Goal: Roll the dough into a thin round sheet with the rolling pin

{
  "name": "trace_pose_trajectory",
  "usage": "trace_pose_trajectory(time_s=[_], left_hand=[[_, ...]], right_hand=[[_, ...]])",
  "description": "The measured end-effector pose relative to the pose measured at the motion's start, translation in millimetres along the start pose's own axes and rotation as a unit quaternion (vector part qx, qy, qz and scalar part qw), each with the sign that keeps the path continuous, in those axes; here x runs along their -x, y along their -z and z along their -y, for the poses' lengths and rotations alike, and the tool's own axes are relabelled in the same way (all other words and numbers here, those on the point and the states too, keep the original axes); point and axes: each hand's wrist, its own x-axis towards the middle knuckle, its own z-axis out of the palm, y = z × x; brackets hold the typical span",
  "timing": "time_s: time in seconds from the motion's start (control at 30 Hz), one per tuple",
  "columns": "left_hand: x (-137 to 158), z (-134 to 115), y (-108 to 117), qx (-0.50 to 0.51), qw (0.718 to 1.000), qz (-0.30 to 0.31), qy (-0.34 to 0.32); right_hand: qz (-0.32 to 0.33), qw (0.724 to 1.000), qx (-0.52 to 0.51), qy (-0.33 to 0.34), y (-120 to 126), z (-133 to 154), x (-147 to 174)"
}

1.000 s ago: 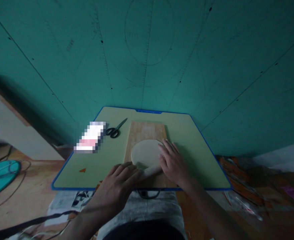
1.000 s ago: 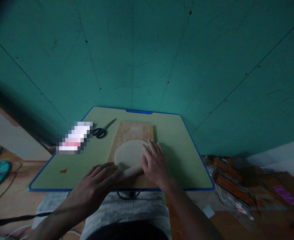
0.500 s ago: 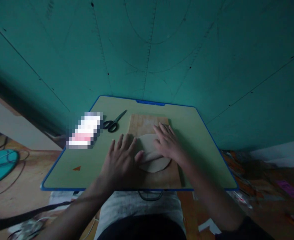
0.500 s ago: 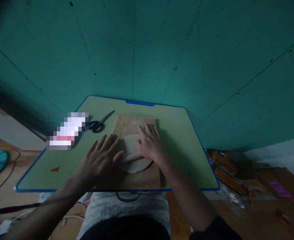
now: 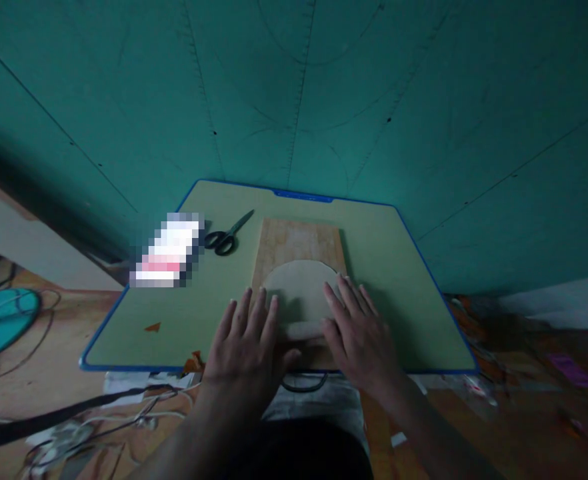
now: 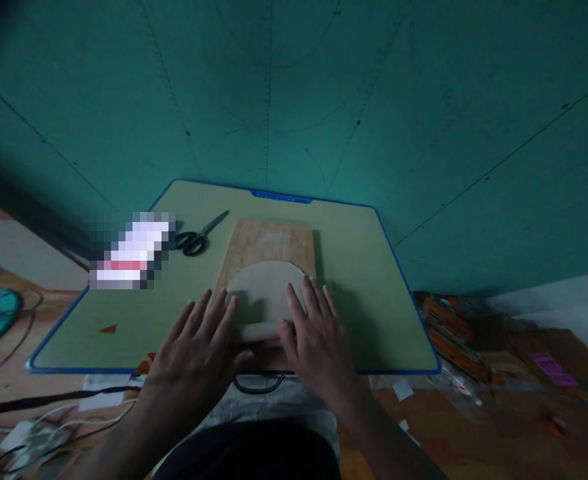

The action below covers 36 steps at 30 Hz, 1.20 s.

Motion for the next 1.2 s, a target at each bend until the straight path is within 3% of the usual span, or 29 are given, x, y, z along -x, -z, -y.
trace_pose_trajectory(time_s=[0.07,0.2,0.33,0.43,0.7,0.83,0.97,1.2], left_hand=[[-14.1,4.9,-1.4,-0.002,0.999,0.023,0.024],[-60.3,24.2,-12.3,0.007,0.994,0.070,0.078],[-92.2,38.9,-23.9,-0.011,0.989,0.077,0.124],[-86.1,35.9,-25.3,-0.012,0.992,0.049,0.118],[-9.4,-3.0,-1.9,0.014,1.000,0.003,0.024],[9.1,-11.5,3.0,0.015,1.000,0.006,0.003],[-9.7,-1.8,-1.8,0.016,1.000,0.026,0.006],[-77.7,33.3,-23.8,-0.001,0.998,0.046,0.037]], right_hand=[[0.012,1.000,0.003,-0.013,-1.6,-3.1,-14.9],[0.057,0.998,-0.006,-0.024,-9.1,-15.6,-74.1],[0.106,0.993,-0.031,-0.051,-14.9,-24.6,-117.2],[0.092,0.994,-0.024,-0.056,-13.9,-22.4,-109.7],[0.011,1.000,-0.001,0.002,1.0,3.7,-6.7],[0.012,1.000,-0.005,0.028,3.3,7.2,16.3],[0.025,0.999,-0.006,0.025,1.5,-1.5,-4.9],[0.069,0.998,-0.014,-0.001,-10.7,-25.1,-92.6]])
